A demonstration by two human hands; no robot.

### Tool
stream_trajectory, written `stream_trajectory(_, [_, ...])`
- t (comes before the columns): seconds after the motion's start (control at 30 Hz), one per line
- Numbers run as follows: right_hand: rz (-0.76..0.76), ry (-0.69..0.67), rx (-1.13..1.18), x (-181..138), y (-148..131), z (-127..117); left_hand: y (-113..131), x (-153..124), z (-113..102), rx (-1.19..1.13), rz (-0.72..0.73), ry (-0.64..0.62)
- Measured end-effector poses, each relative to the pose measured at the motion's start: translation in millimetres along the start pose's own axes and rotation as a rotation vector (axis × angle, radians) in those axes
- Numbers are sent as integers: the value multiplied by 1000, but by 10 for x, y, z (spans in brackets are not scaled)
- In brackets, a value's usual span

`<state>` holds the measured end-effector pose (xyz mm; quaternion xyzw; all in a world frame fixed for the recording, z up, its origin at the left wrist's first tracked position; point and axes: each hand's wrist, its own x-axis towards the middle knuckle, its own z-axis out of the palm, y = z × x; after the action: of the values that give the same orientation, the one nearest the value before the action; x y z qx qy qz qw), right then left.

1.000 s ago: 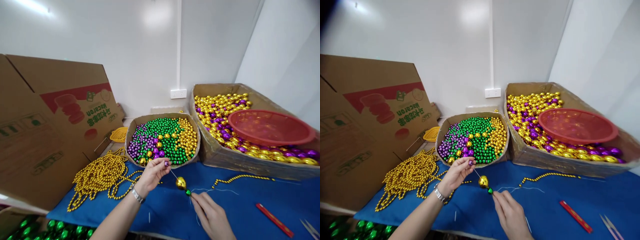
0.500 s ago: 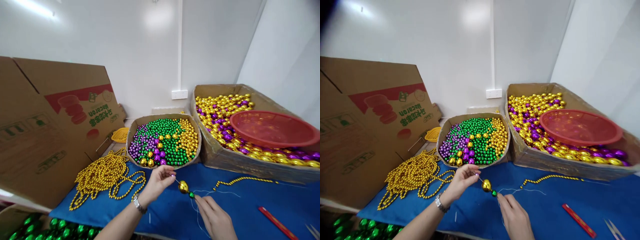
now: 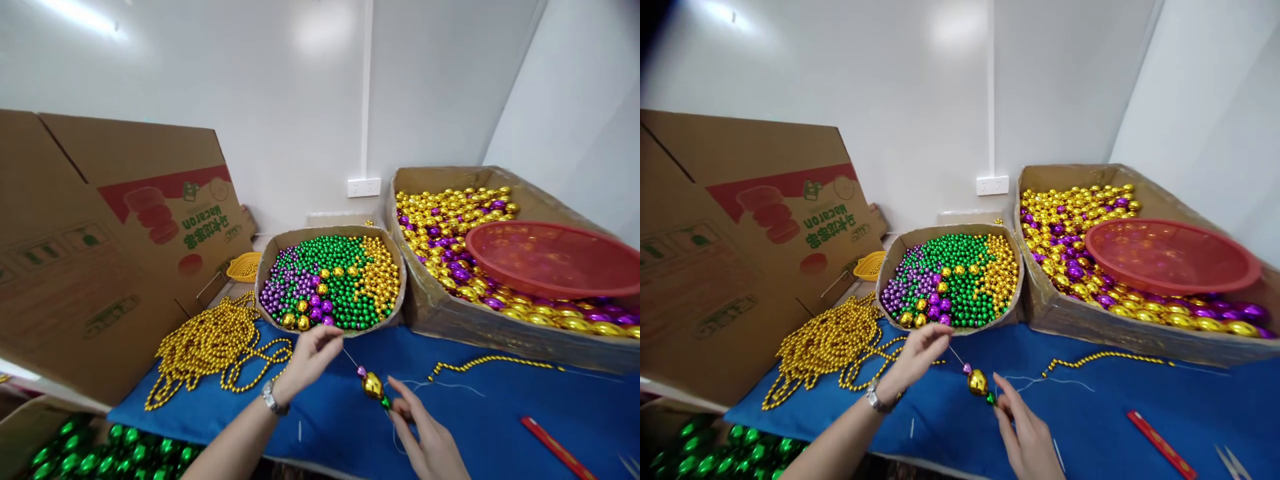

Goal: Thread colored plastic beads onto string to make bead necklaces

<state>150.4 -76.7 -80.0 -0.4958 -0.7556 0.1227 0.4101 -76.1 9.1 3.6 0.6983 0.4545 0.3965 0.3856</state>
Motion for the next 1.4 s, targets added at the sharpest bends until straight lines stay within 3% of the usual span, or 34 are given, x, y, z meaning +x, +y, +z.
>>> stream_trajectory(0.1, [14, 11, -31, 10, -5, -46, -45, 142, -311, 540, 153, 160])
stream_trajectory(0.2, [35, 15, -25, 19, 0, -53, -146, 248, -456, 893, 181, 108])
stream_trajectory(0.5, [38, 39, -17, 33, -3, -50, -205, 353, -431, 1259, 77, -32])
stream_trajectory(0.6, [44, 33, 3, 45, -40, -81, -204, 360, -479, 1235, 89, -58])
stream_trajectory(0.67, [52, 23, 11, 50, -60, -85, -185, 357, -494, 1084, 119, -5])
stream_trajectory(0.77, [59, 18, 9, 49, -74, -68, -110, 309, -441, 587, 140, 92])
stream_trajectory(0.87, [49, 15, 15, 47, -82, -54, -29, 217, -307, -34, -2, 55])
stream_trajectory(0.93, [42, 9, 16, 51, -90, -65, -18, 178, -224, -271, -91, 20])
stream_trajectory(1.0, [46, 8, 15, 58, -95, -89, -57, 192, -192, -233, -57, 55])
stream_trajectory(1.13, [82, 16, 6, 87, -75, -119, -188, 346, -255, 309, 261, 254])
stream_trajectory(1.23, [84, 28, -18, 116, -36, -102, -141, 388, -254, 596, 444, 318])
stream_trajectory(1.3, [62, 34, -35, 131, -18, -85, -16, 330, -177, 668, 547, 228])
stream_trajectory(1.4, [31, 43, -46, 135, -18, -66, 200, 195, 14, 720, 689, -96])
